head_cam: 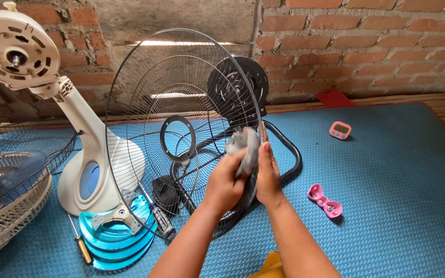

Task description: The person wipes the front grill of a black electric fan with a cloth, then removes the grill and wipes the motor housing and stand. The person also wipes a metal bracket with a cloth.

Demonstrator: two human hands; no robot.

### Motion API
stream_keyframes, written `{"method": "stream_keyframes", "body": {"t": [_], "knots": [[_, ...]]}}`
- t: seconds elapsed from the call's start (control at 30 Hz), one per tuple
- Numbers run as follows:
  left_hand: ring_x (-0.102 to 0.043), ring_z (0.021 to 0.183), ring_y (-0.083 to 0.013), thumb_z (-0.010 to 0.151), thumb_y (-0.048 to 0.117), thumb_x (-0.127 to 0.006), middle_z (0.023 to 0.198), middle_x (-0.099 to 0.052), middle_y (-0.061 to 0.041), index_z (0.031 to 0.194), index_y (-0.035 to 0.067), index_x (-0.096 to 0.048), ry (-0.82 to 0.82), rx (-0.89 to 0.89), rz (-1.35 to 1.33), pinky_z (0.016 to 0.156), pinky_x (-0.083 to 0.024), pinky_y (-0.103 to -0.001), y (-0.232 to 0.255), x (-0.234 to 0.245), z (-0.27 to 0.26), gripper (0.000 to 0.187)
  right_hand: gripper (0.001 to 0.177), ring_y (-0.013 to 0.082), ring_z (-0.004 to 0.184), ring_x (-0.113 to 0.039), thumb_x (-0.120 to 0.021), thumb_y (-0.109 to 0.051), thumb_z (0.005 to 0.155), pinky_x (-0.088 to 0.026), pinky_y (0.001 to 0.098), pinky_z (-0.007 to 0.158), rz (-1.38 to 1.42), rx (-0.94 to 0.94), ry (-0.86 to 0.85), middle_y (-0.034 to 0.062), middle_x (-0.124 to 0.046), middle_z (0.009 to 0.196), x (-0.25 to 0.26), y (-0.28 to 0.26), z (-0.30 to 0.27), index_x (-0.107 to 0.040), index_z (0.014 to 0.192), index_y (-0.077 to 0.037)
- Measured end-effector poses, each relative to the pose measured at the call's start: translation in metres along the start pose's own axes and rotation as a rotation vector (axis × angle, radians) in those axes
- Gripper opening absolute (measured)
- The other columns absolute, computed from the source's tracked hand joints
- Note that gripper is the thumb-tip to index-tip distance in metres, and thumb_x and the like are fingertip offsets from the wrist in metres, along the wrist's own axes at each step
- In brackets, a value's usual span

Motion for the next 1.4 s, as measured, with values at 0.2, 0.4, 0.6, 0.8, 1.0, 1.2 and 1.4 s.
{"method": "stream_keyframes", "body": {"t": [0.2,0.4,0.6,0.8,1.0,1.2,1.4], "knots": [[-0.069,0.092,-0.0345,0.080,0.016,-0.070,0.109,-0.066,-0.006,0.130,0.030,-0.063,-0.172,0.142,0.375,0.074,-0.056,-0.043,-0.053,0.027,-0.057,0.053,0.047,0.0231,0.142,-0.051,-0.041,-0.030,0.115,-0.036,0.0372,0.121,-0.399,0.295,0.080,0.0147,-0.055,0.152,0.012,-0.015,0.001,-0.051,0.150,0.001],[-0.068,0.094,-0.0347,0.080,0.015,-0.067,0.111,-0.068,-0.004,0.127,0.030,-0.065,-0.024,0.317,0.458,0.075,-0.055,-0.044,-0.084,0.062,-0.075,0.049,0.047,0.0249,0.137,-0.057,-0.041,-0.029,0.114,-0.040,0.0406,0.120,-0.371,0.319,0.074,0.0136,-0.055,0.153,0.012,-0.015,-0.001,-0.050,0.149,0.001],[-0.068,0.104,-0.0350,0.087,0.011,-0.073,0.116,-0.069,-0.016,0.130,0.008,-0.063,0.272,0.022,0.038,0.088,-0.053,-0.038,-0.020,0.035,-0.014,0.044,0.051,0.0229,0.141,-0.053,-0.036,-0.032,0.115,-0.037,0.0402,0.123,-0.244,0.325,0.035,0.0119,-0.050,0.156,0.006,-0.016,-0.002,-0.045,0.154,0.000],[-0.071,0.101,-0.0272,0.089,0.008,-0.066,0.110,-0.073,-0.013,0.124,0.008,-0.066,-0.041,0.156,-0.364,0.092,-0.054,-0.033,-0.011,-0.016,0.011,0.035,0.055,0.0232,0.133,-0.045,-0.033,-0.032,0.115,-0.033,0.0394,0.114,-0.156,0.148,0.091,0.0165,-0.050,0.156,0.017,-0.004,-0.002,-0.042,0.160,-0.001],[-0.068,0.106,-0.0319,0.075,0.001,-0.068,0.112,-0.072,-0.014,0.119,0.009,-0.072,-0.253,0.133,-0.010,0.094,-0.053,-0.037,-0.037,0.009,-0.032,0.045,0.055,0.0301,0.144,-0.051,-0.030,-0.035,0.115,-0.036,0.0433,0.123,-0.272,0.251,0.039,0.0133,-0.045,0.161,0.011,-0.012,0.001,-0.039,0.157,-0.002],[-0.068,0.106,-0.0343,0.078,0.006,-0.070,0.108,-0.071,-0.016,0.115,0.010,-0.073,-0.242,0.190,0.114,0.096,-0.053,-0.038,-0.048,0.028,-0.008,0.038,0.055,0.0306,0.144,-0.051,-0.030,-0.035,0.115,-0.036,0.0439,0.123,-0.261,0.253,0.026,0.0128,-0.044,0.161,0.008,-0.013,-0.001,-0.039,0.157,-0.001],[-0.058,0.119,-0.0393,0.073,-0.004,-0.061,0.129,-0.057,-0.021,0.121,0.001,-0.065,0.122,-0.095,-0.030,0.103,-0.046,-0.040,-0.002,0.022,0.033,0.048,0.055,0.0287,0.149,-0.042,-0.033,-0.035,0.116,-0.031,0.0411,0.126,-0.234,0.252,-0.017,0.0131,-0.045,0.161,0.003,-0.013,-0.004,-0.036,0.160,-0.002]]}}
Point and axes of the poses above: each hand's wrist, its own z-axis towards the middle knuckle, its own x-axis out of the back of the hand, y = z × x, the point moved 9 cm from there along z, towards the middle knuckle
